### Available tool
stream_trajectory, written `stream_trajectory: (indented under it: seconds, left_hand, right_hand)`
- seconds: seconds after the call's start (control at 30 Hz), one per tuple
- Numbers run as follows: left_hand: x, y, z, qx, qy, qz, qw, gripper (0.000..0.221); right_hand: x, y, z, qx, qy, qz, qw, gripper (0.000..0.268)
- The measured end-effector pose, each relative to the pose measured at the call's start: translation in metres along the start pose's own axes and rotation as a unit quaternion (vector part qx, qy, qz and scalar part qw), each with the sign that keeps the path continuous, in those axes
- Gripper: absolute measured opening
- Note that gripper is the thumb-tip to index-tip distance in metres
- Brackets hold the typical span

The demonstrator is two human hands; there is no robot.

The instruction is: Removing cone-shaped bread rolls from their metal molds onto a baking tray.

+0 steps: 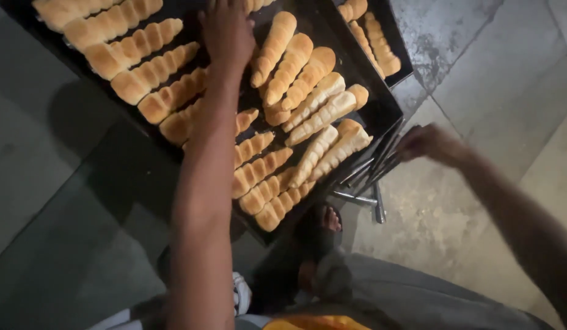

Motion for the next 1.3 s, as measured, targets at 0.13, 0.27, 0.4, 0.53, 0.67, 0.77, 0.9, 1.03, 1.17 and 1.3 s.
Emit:
stream_trajectory:
  seconds: [0.13,0.27,0.4,0.53,0.67,0.77,0.9,1.03,1.17,1.3]
  left_hand:
    - [0.003,-0.001,-0.013,0.031,-0.077,-0.084,0.993,0.059]
    - [0.030,0.000,0.025,-0.132,0.091,0.104,0.982,0.054]
    - [0.045,-0.004,0.019,-0.286,0.344,0.220,0.867,0.047]
    - [0.004,0.005,-0.050,-0.234,0.558,0.201,0.770,0.030]
    - [-0.062,0.002,-0.178,-0.102,0.618,0.211,0.751,0.032]
    - [-0.068,0.011,-0.259,-0.019,0.594,0.225,0.772,0.049]
    - [-0.083,-0.013,-0.305,0.153,0.452,0.222,0.850,0.085]
    - [-0.119,-0.040,-0.236,0.401,0.239,0.045,0.883,0.033]
    - [-0.152,-0.046,-0.133,0.180,0.179,0.250,0.934,0.035]
    - [-0.187,0.049,-0.054,-0.036,0.110,0.380,0.918,0.030]
  right_hand:
    - [0.011,-0.003,-0.013,-0.012,0.149,-0.069,0.986,0.028]
    - [-0.024,0.012,0.030,0.015,0.276,-0.250,0.928,0.026]
    - [-0.095,-0.036,-0.020,-0.152,-0.122,-0.239,0.951,0.019]
    - [-0.095,0.043,0.143,-0.151,-0.177,-0.251,0.939,0.026]
    - [-0.068,0.100,0.216,-0.200,-0.400,-0.148,0.882,0.065]
    - [-0.049,0.148,0.205,-0.212,-0.338,-0.207,0.893,0.057]
    - [-0.047,0.184,0.161,-0.197,-0.136,-0.368,0.899,0.038]
    - [-0.040,0.175,0.073,-0.334,-0.186,-0.505,0.774,0.047]
    - [-0.020,0.149,-0.019,-0.202,-0.053,-0.705,0.678,0.071]
    - [0.019,0.108,-0.104,-0.078,-0.106,-0.768,0.627,0.072]
Point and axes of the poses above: each hand's wrist, its own y-axis away from the middle knuckle, its own x-axis out of the palm, z = x × y, the point moved 8 cm from there along -y, towards the middle knuckle, and after that the axes turned 12 degrees about x, right-handed, at the moved point
